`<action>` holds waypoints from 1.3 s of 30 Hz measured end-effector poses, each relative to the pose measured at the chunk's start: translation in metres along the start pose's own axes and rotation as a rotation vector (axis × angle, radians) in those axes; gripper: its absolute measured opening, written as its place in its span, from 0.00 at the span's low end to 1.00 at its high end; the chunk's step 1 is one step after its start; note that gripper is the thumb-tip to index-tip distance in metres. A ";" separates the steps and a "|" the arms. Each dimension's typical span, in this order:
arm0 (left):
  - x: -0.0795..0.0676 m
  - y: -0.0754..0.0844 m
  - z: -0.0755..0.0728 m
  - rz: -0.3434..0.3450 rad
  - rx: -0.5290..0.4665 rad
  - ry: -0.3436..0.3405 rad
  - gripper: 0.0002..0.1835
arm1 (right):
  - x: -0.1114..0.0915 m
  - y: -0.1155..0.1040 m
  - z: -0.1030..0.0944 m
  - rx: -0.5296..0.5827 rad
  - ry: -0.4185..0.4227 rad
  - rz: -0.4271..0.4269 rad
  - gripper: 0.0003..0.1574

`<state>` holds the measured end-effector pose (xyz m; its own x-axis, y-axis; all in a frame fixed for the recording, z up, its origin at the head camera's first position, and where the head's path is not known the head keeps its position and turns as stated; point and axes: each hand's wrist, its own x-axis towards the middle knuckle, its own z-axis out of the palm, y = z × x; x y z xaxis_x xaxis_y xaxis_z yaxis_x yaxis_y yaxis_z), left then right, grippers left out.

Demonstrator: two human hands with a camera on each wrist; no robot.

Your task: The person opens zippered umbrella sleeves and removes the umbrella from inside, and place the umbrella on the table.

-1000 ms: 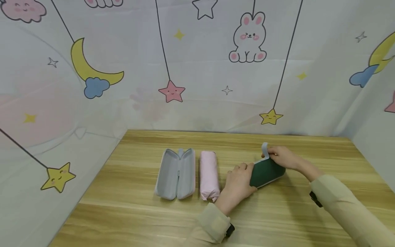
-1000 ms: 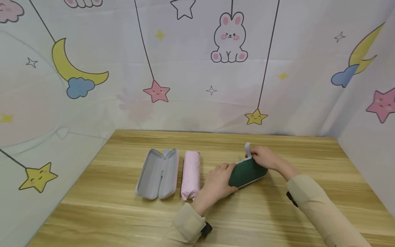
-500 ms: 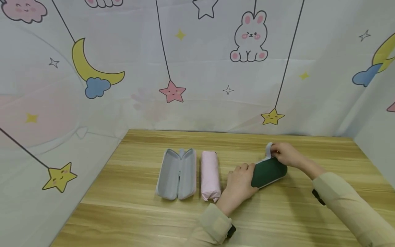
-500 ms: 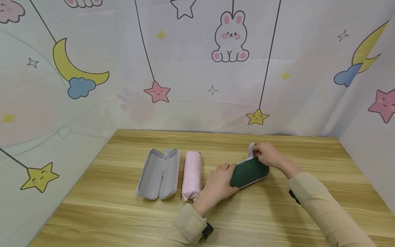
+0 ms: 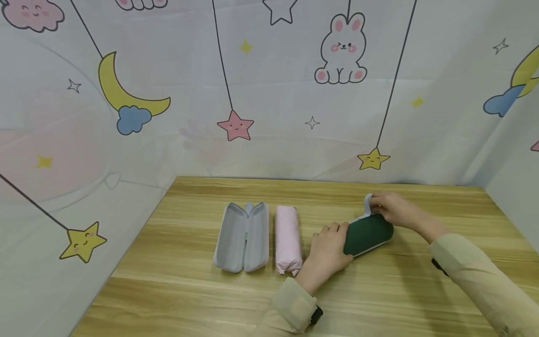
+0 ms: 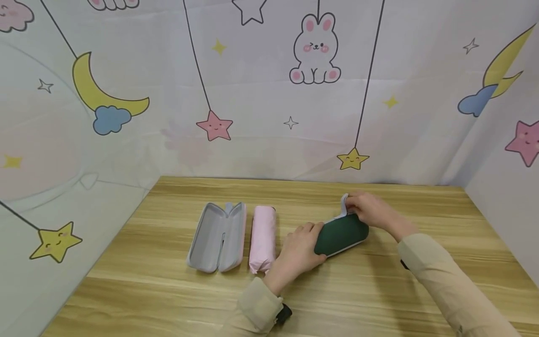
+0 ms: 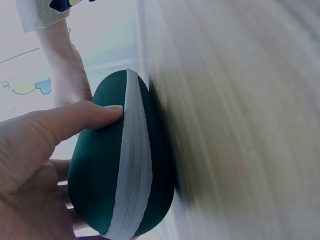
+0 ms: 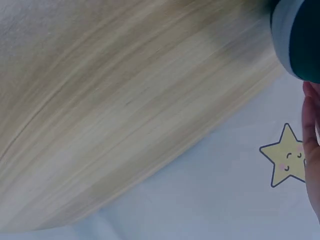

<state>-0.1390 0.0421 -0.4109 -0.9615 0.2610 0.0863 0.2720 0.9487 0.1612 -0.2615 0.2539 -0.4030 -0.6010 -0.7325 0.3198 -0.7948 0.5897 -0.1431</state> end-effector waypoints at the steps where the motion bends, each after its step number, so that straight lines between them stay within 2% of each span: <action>1: 0.000 0.000 0.000 0.000 -0.002 -0.004 0.40 | -0.001 0.001 0.001 -0.027 0.014 -0.018 0.15; 5: 0.000 0.000 0.000 0.001 -0.011 -0.013 0.40 | -0.005 0.003 0.003 -0.113 0.075 -0.084 0.12; 8: 0.000 0.000 0.000 0.001 -0.016 -0.010 0.39 | -0.008 0.005 0.005 -0.133 0.110 -0.095 0.11; 16: 0.000 -0.001 0.001 0.021 -0.037 0.010 0.39 | -0.019 0.011 0.011 -0.127 0.161 -0.048 0.12; 24: 0.001 -0.002 0.001 0.024 -0.038 -0.004 0.39 | -0.027 0.010 0.010 -0.114 0.158 0.019 0.12; 39: 0.001 -0.006 0.000 0.044 -0.070 -0.001 0.38 | -0.036 0.008 0.014 -0.113 0.192 0.078 0.12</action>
<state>-0.1417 0.0368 -0.4122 -0.9486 0.3023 0.0939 0.3160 0.9216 0.2255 -0.2470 0.2800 -0.4284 -0.6243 -0.6116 0.4861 -0.7259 0.6841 -0.0716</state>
